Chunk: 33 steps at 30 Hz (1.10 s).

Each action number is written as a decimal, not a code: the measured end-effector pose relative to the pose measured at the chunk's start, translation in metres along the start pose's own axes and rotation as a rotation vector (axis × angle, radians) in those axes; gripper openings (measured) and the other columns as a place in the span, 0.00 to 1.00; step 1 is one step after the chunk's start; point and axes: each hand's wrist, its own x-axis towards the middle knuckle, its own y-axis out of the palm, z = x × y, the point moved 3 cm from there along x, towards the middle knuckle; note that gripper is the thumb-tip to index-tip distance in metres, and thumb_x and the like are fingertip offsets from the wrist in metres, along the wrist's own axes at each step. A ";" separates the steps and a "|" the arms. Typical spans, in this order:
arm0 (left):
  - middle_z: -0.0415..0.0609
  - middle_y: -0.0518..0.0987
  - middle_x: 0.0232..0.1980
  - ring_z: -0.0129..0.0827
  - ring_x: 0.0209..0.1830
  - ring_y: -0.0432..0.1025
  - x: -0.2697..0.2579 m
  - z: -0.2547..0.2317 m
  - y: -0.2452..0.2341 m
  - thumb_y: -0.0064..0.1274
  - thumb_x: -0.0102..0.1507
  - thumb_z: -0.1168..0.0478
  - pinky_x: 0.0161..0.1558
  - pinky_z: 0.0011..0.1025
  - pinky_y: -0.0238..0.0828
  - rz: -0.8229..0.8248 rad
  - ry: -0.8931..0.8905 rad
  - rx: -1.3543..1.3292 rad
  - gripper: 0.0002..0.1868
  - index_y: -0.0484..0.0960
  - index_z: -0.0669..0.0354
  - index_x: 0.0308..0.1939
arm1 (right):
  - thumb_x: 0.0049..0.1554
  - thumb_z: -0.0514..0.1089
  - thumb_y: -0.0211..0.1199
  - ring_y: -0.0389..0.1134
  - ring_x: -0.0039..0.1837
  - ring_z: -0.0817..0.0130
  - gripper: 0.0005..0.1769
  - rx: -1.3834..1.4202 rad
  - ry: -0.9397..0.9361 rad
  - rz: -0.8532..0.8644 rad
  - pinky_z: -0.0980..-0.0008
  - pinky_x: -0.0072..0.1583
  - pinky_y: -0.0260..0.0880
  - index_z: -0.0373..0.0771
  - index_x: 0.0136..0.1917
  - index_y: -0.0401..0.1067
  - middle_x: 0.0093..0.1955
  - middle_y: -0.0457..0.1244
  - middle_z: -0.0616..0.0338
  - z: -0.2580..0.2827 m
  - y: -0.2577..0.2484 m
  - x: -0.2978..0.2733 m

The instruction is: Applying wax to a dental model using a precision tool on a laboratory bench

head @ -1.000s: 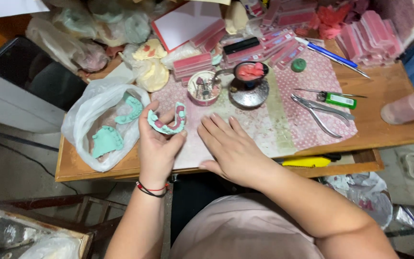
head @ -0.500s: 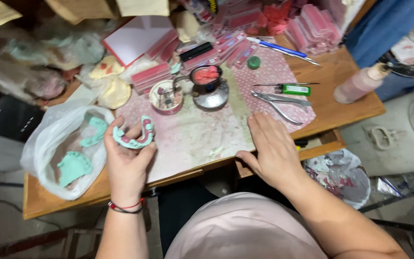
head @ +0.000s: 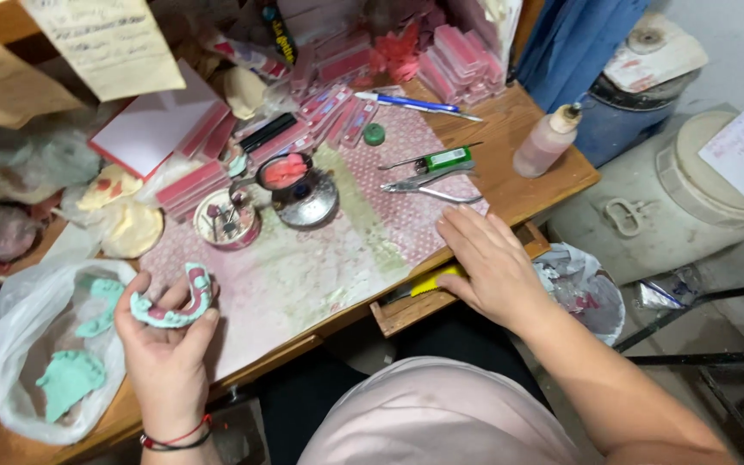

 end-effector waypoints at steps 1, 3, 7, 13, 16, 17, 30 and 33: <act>0.71 0.75 0.65 0.50 0.59 0.76 0.001 0.000 0.001 0.50 0.60 0.80 0.69 0.42 0.67 0.006 0.005 -0.005 0.39 0.53 0.54 0.70 | 0.61 0.68 0.59 0.56 0.81 0.50 0.43 -0.007 0.004 -0.005 0.45 0.76 0.54 0.40 0.78 0.61 0.80 0.56 0.48 -0.010 -0.005 -0.002; 0.72 0.75 0.65 0.52 0.59 0.76 -0.001 0.001 0.002 0.49 0.60 0.81 0.68 0.42 0.68 -0.004 0.010 0.002 0.38 0.53 0.54 0.69 | 0.52 0.60 0.67 0.51 0.83 0.47 0.47 -0.067 0.252 0.150 0.40 0.79 0.48 0.41 0.79 0.58 0.81 0.54 0.47 -0.033 -0.009 -0.013; 0.71 0.74 0.66 0.47 0.59 0.74 -0.003 -0.001 0.004 0.51 0.59 0.80 0.68 0.39 0.66 -0.010 0.024 0.076 0.39 0.52 0.56 0.70 | 0.57 0.52 0.64 0.48 0.83 0.37 0.44 -0.104 0.415 -0.005 0.43 0.80 0.46 0.28 0.80 0.57 0.81 0.52 0.32 -0.131 -0.020 -0.058; 0.73 0.73 0.67 0.51 0.57 0.75 -0.005 -0.003 0.008 0.50 0.60 0.81 0.66 0.40 0.67 -0.032 0.038 0.089 0.39 0.52 0.56 0.71 | 0.75 0.59 0.38 0.69 0.60 0.31 0.36 -0.281 0.989 0.205 0.44 0.71 0.52 0.32 0.56 0.80 0.53 0.71 0.31 -0.234 -0.023 -0.112; 0.74 0.73 0.67 0.51 0.58 0.75 -0.007 -0.002 0.007 0.50 0.59 0.81 0.66 0.41 0.68 -0.031 0.054 0.092 0.39 0.52 0.56 0.70 | 0.71 0.47 0.63 0.69 0.50 0.47 0.14 -0.177 0.745 -0.382 0.50 0.58 0.67 0.35 0.60 0.80 0.55 0.63 0.41 -0.203 -0.041 -0.088; 0.74 0.73 0.67 0.51 0.58 0.75 -0.007 -0.002 0.006 0.50 0.60 0.81 0.67 0.41 0.67 -0.013 0.068 0.089 0.39 0.51 0.56 0.70 | 0.68 0.43 0.66 0.67 0.51 0.53 0.18 0.009 0.652 -0.426 0.60 0.53 0.69 0.31 0.67 0.74 0.61 0.58 0.41 -0.188 -0.045 -0.068; 0.75 0.74 0.66 0.46 0.58 0.75 -0.009 0.000 0.005 0.52 0.59 0.77 0.66 0.37 0.67 -0.014 0.076 0.098 0.41 0.51 0.53 0.72 | 0.56 0.40 0.75 0.66 0.56 0.72 0.30 0.520 0.580 -0.319 0.71 0.59 0.64 0.38 0.66 0.64 0.59 0.68 0.58 -0.153 -0.008 0.047; 0.73 0.75 0.67 0.44 0.57 0.75 -0.010 -0.004 0.007 0.53 0.60 0.76 0.63 0.33 0.67 -0.039 0.038 0.124 0.42 0.51 0.53 0.73 | 0.56 0.54 0.71 0.66 0.66 0.43 0.40 0.223 0.727 -0.035 0.49 0.59 0.63 0.40 0.76 0.63 0.71 0.65 0.49 -0.124 -0.032 0.058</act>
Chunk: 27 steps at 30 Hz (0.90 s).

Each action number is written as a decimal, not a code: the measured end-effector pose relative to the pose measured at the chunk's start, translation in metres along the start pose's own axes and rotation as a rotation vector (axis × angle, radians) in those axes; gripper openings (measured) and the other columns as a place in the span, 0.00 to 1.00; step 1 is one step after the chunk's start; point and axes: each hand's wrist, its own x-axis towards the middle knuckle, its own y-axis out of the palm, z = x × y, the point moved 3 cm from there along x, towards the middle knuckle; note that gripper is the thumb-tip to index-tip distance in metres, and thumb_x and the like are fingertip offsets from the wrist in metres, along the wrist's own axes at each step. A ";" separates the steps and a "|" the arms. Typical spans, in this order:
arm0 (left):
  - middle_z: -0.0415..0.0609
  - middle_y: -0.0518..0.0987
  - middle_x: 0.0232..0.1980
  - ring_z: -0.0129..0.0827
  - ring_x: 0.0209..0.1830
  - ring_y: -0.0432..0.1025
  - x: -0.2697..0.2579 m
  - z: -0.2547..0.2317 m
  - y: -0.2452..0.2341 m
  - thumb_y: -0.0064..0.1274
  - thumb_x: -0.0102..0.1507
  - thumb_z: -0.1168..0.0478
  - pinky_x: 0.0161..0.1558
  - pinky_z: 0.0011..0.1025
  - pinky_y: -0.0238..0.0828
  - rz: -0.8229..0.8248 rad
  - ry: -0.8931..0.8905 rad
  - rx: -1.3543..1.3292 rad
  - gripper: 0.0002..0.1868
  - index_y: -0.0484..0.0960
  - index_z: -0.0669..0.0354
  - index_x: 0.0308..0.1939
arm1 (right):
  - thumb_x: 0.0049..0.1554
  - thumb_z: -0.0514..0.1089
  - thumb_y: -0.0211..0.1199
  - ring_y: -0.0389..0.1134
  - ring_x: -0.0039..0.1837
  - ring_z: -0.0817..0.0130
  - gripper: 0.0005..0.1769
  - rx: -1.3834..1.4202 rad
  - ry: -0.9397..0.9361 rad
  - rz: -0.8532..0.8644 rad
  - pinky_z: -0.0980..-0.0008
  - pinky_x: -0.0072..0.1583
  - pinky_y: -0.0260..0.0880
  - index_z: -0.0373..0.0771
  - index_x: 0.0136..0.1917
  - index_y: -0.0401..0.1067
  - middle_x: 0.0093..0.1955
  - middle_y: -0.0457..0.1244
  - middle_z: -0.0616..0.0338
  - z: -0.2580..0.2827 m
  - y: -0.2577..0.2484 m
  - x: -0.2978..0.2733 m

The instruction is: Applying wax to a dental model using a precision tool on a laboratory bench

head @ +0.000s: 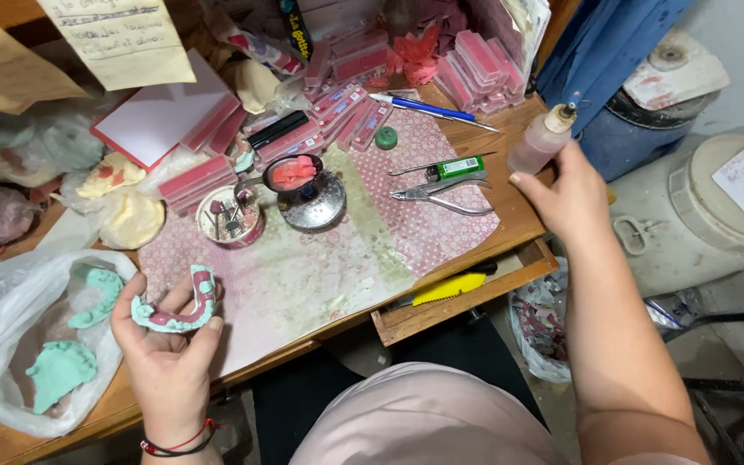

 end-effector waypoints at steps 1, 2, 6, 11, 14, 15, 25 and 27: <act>0.73 0.75 0.67 0.44 0.57 0.75 0.000 0.000 0.000 0.53 0.60 0.76 0.63 0.33 0.67 0.000 -0.001 0.000 0.42 0.51 0.53 0.73 | 0.56 0.54 0.71 0.66 0.66 0.43 0.40 -0.001 0.001 0.001 0.49 0.59 0.63 0.40 0.76 0.63 0.71 0.65 0.49 -0.001 -0.001 -0.004; 0.73 0.75 0.67 0.44 0.57 0.75 0.000 0.001 0.000 0.53 0.59 0.76 0.63 0.34 0.67 0.000 -0.001 -0.002 0.42 0.51 0.53 0.73 | 0.61 0.60 0.56 0.53 0.75 0.42 0.41 -0.160 -0.004 0.070 0.42 0.68 0.51 0.40 0.80 0.55 0.78 0.54 0.47 -0.001 0.000 -0.008; 0.76 0.74 0.67 0.48 0.58 0.75 0.000 0.004 -0.002 0.52 0.60 0.77 0.63 0.37 0.69 0.014 0.027 -0.047 0.42 0.51 0.54 0.73 | 0.68 0.59 0.40 0.34 0.86 0.49 0.39 -0.262 0.268 0.195 0.50 0.81 0.31 0.41 0.86 0.41 0.88 0.35 0.46 0.011 -0.019 -0.020; 0.78 0.73 0.67 0.49 0.63 0.74 0.000 0.008 -0.004 0.51 0.59 0.79 0.65 0.38 0.68 0.027 0.051 -0.101 0.42 0.50 0.53 0.73 | 0.80 0.61 0.37 0.69 0.56 0.23 0.37 -0.442 0.419 -0.056 0.32 0.52 0.65 0.28 0.60 0.77 0.55 0.69 0.24 -0.122 -0.012 -0.028; 0.79 0.74 0.66 0.48 0.65 0.74 0.001 0.012 -0.004 0.52 0.59 0.77 0.72 0.38 0.57 0.046 0.078 -0.108 0.42 0.51 0.52 0.72 | 0.76 0.49 0.55 0.71 0.53 0.35 0.18 -0.530 0.042 -0.384 0.42 0.51 0.69 0.34 0.58 0.80 0.52 0.71 0.37 -0.118 -0.011 -0.046; 0.77 0.74 0.65 0.45 0.64 0.75 0.001 0.013 -0.004 0.53 0.59 0.76 0.78 0.37 0.45 0.066 0.088 -0.078 0.42 0.51 0.52 0.72 | 0.72 0.36 0.68 0.70 0.56 0.46 0.03 -0.453 -0.349 -0.590 0.52 0.56 0.68 0.34 0.58 0.80 0.54 0.71 0.47 -0.104 -0.010 -0.059; 0.76 0.74 0.68 0.46 0.64 0.76 -0.002 0.013 -0.006 0.53 0.60 0.77 0.66 0.37 0.68 0.054 0.053 -0.151 0.42 0.52 0.53 0.74 | 0.63 0.47 0.70 0.65 0.47 0.54 0.10 -0.244 -0.647 -0.137 0.60 0.52 0.68 0.45 0.57 0.82 0.44 0.67 0.59 0.063 0.053 -0.052; 0.73 0.76 0.66 0.45 0.62 0.78 -0.002 0.011 -0.005 0.54 0.59 0.76 0.66 0.36 0.69 0.065 0.070 -0.087 0.42 0.52 0.55 0.73 | 0.61 0.46 0.70 0.67 0.47 0.54 0.09 -0.280 -0.632 -0.118 0.58 0.51 0.70 0.49 0.56 0.83 0.41 0.65 0.60 0.064 0.059 -0.043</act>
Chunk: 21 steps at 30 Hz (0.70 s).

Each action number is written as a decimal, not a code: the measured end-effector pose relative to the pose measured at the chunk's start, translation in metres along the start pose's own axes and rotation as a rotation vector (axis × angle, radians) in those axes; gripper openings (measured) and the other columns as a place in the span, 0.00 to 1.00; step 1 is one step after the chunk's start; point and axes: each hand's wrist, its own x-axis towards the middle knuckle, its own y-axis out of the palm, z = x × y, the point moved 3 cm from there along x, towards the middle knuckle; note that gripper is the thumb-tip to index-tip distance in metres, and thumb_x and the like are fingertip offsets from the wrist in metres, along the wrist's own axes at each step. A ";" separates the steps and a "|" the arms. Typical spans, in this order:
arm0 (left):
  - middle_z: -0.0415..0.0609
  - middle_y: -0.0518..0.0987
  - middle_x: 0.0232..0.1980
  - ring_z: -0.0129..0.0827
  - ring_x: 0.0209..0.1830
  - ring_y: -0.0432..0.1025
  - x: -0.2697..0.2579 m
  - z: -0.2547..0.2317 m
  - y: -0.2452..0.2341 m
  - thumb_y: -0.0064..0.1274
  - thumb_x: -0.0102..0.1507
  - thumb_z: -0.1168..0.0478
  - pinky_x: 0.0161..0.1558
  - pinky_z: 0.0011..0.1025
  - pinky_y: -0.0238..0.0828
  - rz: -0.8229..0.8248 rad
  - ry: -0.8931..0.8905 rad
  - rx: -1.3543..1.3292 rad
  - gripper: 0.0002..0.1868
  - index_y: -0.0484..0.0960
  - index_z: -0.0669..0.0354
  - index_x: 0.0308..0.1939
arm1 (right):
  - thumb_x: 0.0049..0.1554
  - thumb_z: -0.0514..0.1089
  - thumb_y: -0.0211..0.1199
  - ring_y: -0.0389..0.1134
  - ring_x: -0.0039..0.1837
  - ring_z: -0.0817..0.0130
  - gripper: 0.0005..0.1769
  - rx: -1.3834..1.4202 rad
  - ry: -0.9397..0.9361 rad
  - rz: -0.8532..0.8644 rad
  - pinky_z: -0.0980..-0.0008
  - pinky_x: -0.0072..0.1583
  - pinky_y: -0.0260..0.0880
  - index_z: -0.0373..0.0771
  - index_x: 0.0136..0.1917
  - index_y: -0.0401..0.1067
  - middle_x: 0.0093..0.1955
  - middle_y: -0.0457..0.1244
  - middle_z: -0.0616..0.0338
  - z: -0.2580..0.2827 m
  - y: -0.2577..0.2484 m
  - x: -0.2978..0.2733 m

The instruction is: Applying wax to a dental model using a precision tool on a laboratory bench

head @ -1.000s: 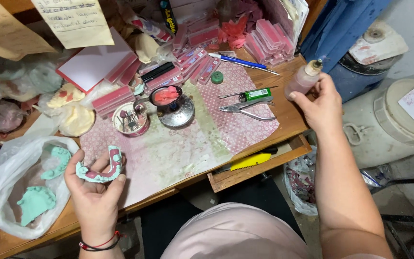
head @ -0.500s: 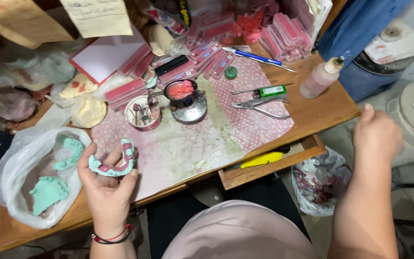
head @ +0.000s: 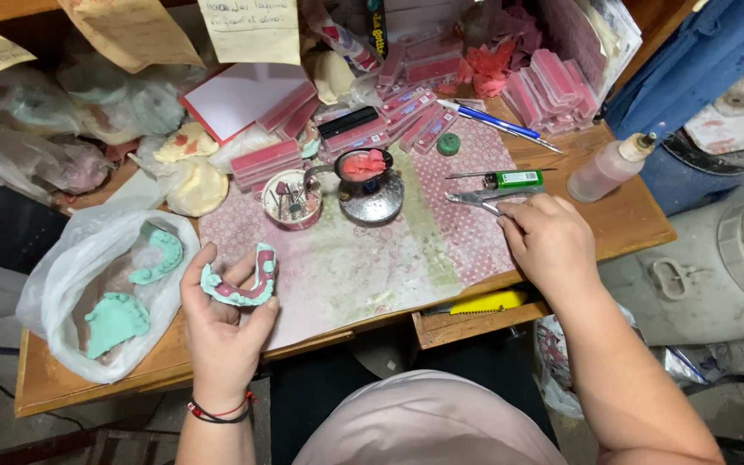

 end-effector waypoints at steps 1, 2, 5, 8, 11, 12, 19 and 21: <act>0.73 0.76 0.66 0.45 0.62 0.78 0.000 0.001 0.000 0.54 0.59 0.76 0.66 0.36 0.69 -0.001 0.001 -0.001 0.42 0.52 0.55 0.73 | 0.61 0.46 0.70 0.67 0.47 0.54 0.09 0.000 -0.001 0.000 0.58 0.51 0.70 0.49 0.56 0.83 0.41 0.65 0.60 0.001 0.002 0.006; 0.72 0.77 0.66 0.44 0.62 0.78 0.000 0.002 0.000 0.54 0.59 0.75 0.72 0.36 0.58 0.008 0.006 0.009 0.42 0.52 0.55 0.73 | 0.61 0.48 0.69 0.67 0.46 0.53 0.09 -0.025 0.007 0.022 0.56 0.49 0.70 0.50 0.56 0.83 0.41 0.64 0.60 0.001 0.003 0.010; 0.72 0.77 0.66 0.45 0.62 0.78 0.000 0.003 0.001 0.54 0.58 0.76 0.71 0.36 0.59 0.007 -0.020 -0.002 0.43 0.52 0.55 0.73 | 0.61 0.49 0.69 0.68 0.44 0.52 0.10 -0.082 0.014 0.045 0.54 0.44 0.71 0.50 0.55 0.83 0.40 0.63 0.60 0.001 0.010 0.024; 0.73 0.76 0.67 0.47 0.62 0.78 0.000 0.001 0.001 0.54 0.58 0.77 0.65 0.36 0.69 -0.006 -0.058 -0.019 0.43 0.52 0.55 0.73 | 0.62 0.49 0.67 0.69 0.43 0.51 0.11 -0.115 0.027 0.075 0.52 0.39 0.70 0.48 0.56 0.82 0.41 0.63 0.58 -0.004 0.018 0.036; 0.73 0.76 0.67 0.47 0.63 0.77 -0.001 -0.002 0.002 0.54 0.58 0.76 0.66 0.37 0.69 -0.014 -0.068 -0.021 0.43 0.52 0.55 0.73 | 0.62 0.47 0.66 0.70 0.43 0.49 0.12 -0.083 0.048 0.112 0.48 0.38 0.74 0.45 0.58 0.81 0.43 0.64 0.56 -0.009 0.019 0.052; 0.73 0.76 0.67 0.47 0.63 0.77 -0.001 -0.002 0.002 0.54 0.58 0.76 0.67 0.37 0.67 -0.021 -0.070 -0.030 0.43 0.52 0.56 0.73 | 0.61 0.46 0.68 0.71 0.42 0.49 0.13 -0.051 0.051 0.119 0.47 0.39 0.77 0.44 0.59 0.82 0.45 0.64 0.55 -0.010 0.018 0.061; 0.74 0.76 0.66 0.49 0.63 0.77 0.000 0.002 0.001 0.53 0.58 0.77 0.68 0.38 0.68 -0.011 -0.028 -0.061 0.42 0.53 0.56 0.73 | 0.55 0.43 0.63 0.74 0.48 0.44 0.12 -0.180 0.034 0.227 0.46 0.46 0.74 0.49 0.50 0.83 0.45 0.72 0.51 -0.047 0.058 0.130; 0.71 0.77 0.67 0.47 0.64 0.78 0.000 0.002 -0.001 0.55 0.57 0.76 0.66 0.36 0.69 0.006 -0.020 -0.036 0.43 0.53 0.57 0.73 | 0.56 0.46 0.60 0.74 0.44 0.40 0.11 -0.237 0.031 0.219 0.43 0.40 0.73 0.49 0.51 0.79 0.42 0.72 0.49 -0.048 0.074 0.142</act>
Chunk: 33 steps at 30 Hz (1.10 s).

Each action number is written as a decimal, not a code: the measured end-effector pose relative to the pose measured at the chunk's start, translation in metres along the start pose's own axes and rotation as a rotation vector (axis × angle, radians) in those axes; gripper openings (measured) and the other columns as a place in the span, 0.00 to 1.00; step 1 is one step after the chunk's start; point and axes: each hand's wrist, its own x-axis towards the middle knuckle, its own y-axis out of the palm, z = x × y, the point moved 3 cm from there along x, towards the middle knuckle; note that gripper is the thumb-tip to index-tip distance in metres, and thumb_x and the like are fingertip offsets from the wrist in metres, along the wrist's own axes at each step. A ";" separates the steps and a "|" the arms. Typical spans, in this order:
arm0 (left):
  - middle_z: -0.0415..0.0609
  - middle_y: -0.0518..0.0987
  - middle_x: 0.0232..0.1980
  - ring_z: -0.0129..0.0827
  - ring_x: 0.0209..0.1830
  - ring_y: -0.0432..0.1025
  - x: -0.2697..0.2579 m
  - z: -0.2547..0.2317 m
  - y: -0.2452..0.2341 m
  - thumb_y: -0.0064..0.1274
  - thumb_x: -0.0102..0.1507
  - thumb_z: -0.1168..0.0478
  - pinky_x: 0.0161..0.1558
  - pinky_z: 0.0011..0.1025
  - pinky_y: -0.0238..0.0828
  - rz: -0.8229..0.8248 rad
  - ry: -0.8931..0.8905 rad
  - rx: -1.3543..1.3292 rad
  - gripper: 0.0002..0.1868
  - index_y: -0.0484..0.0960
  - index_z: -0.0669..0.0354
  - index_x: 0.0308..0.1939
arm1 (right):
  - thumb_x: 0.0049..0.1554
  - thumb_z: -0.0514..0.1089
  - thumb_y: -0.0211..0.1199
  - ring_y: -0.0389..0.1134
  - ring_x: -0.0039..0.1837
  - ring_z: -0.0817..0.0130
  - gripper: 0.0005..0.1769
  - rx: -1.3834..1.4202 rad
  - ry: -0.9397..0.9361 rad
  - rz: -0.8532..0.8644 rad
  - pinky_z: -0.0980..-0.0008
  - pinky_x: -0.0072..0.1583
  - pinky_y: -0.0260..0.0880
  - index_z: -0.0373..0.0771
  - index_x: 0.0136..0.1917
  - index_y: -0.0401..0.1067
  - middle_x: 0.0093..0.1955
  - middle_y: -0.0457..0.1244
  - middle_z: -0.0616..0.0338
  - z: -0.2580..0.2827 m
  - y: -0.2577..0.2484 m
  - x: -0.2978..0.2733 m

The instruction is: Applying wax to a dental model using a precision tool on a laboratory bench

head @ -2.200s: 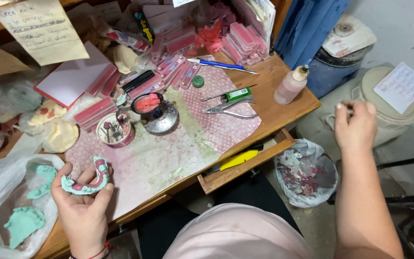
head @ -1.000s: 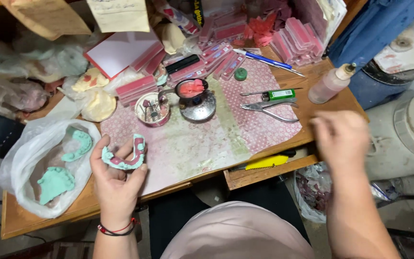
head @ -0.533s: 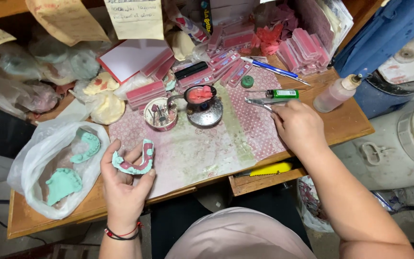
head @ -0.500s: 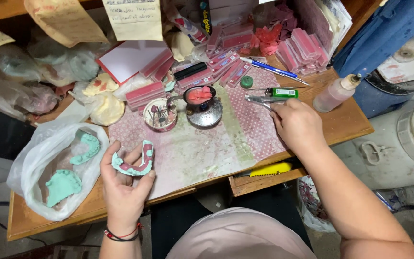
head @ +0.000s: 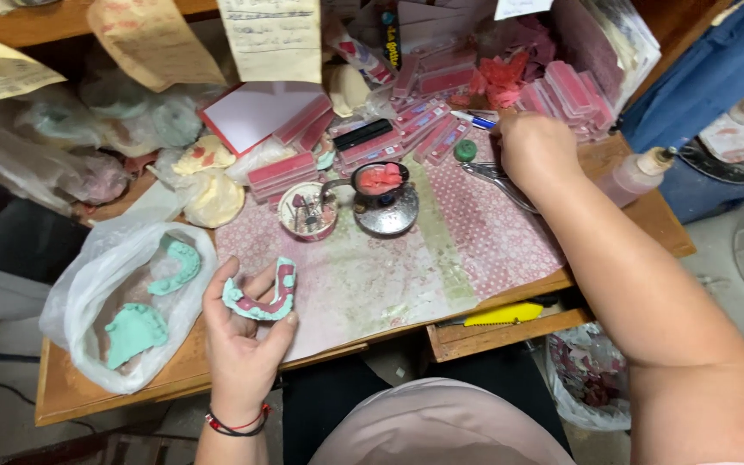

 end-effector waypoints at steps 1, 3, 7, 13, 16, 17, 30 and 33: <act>0.71 0.77 0.67 0.47 0.64 0.78 0.000 -0.001 -0.001 0.55 0.57 0.76 0.66 0.36 0.69 -0.008 0.001 0.003 0.43 0.53 0.57 0.73 | 0.56 0.46 0.60 0.74 0.44 0.40 0.11 0.004 -0.007 -0.002 0.43 0.40 0.73 0.49 0.51 0.79 0.42 0.72 0.49 -0.002 0.009 0.006; 0.70 0.78 0.66 0.46 0.64 0.78 0.001 -0.003 -0.001 0.56 0.57 0.74 0.67 0.35 0.68 0.007 0.020 0.047 0.42 0.54 0.58 0.73 | 0.49 0.43 0.61 0.72 0.39 0.47 0.04 -0.188 -0.088 -0.069 0.50 0.36 0.71 0.43 0.37 0.73 0.36 0.68 0.54 -0.006 0.026 0.017; 0.70 0.78 0.66 0.46 0.67 0.76 0.000 0.002 -0.003 0.57 0.58 0.73 0.73 0.37 0.60 0.029 0.028 0.030 0.42 0.53 0.58 0.73 | 0.45 0.41 0.62 0.71 0.38 0.52 0.03 -0.223 -0.081 -0.117 0.55 0.36 0.70 0.45 0.36 0.72 0.35 0.67 0.58 -0.012 0.043 0.031; 0.71 0.78 0.66 0.47 0.66 0.76 0.001 0.003 -0.004 0.56 0.58 0.74 0.68 0.36 0.67 0.027 0.007 0.016 0.42 0.53 0.57 0.73 | 0.50 0.39 0.62 0.76 0.45 0.47 0.12 -0.263 -0.043 0.145 0.50 0.41 0.78 0.39 0.49 0.75 0.44 0.73 0.51 0.000 0.031 0.044; 0.70 0.79 0.65 0.44 0.66 0.77 0.001 0.002 -0.004 0.57 0.58 0.73 0.73 0.35 0.59 0.030 0.028 0.054 0.42 0.54 0.58 0.73 | 0.49 0.40 0.63 0.73 0.34 0.56 0.11 -0.381 -0.152 -0.088 0.58 0.29 0.70 0.43 0.47 0.71 0.34 0.69 0.63 0.004 0.025 0.047; 0.70 0.78 0.66 0.44 0.66 0.77 0.001 0.002 -0.004 0.57 0.58 0.73 0.70 0.35 0.64 0.027 0.018 0.039 0.42 0.54 0.58 0.73 | 0.50 0.39 0.62 0.75 0.40 0.53 0.13 -0.323 -0.098 0.060 0.55 0.34 0.74 0.43 0.50 0.72 0.38 0.71 0.61 0.006 0.019 0.047; 0.71 0.77 0.66 0.48 0.52 0.83 0.001 0.003 -0.004 0.56 0.58 0.75 0.61 0.40 0.76 0.038 0.024 -0.034 0.42 0.53 0.57 0.73 | 0.51 0.31 0.50 0.68 0.62 0.61 0.26 0.723 -0.002 0.116 0.61 0.64 0.63 0.41 0.60 0.77 0.61 0.69 0.56 0.019 -0.109 -0.045; 0.68 0.76 0.68 0.44 0.49 0.83 0.001 0.008 -0.006 0.54 0.60 0.77 0.61 0.39 0.76 0.026 -0.039 -0.159 0.42 0.53 0.52 0.74 | 0.63 0.31 0.54 0.64 0.59 0.75 0.21 1.330 0.160 -0.005 0.78 0.62 0.62 0.36 0.68 0.70 0.57 0.64 0.61 0.029 -0.115 -0.084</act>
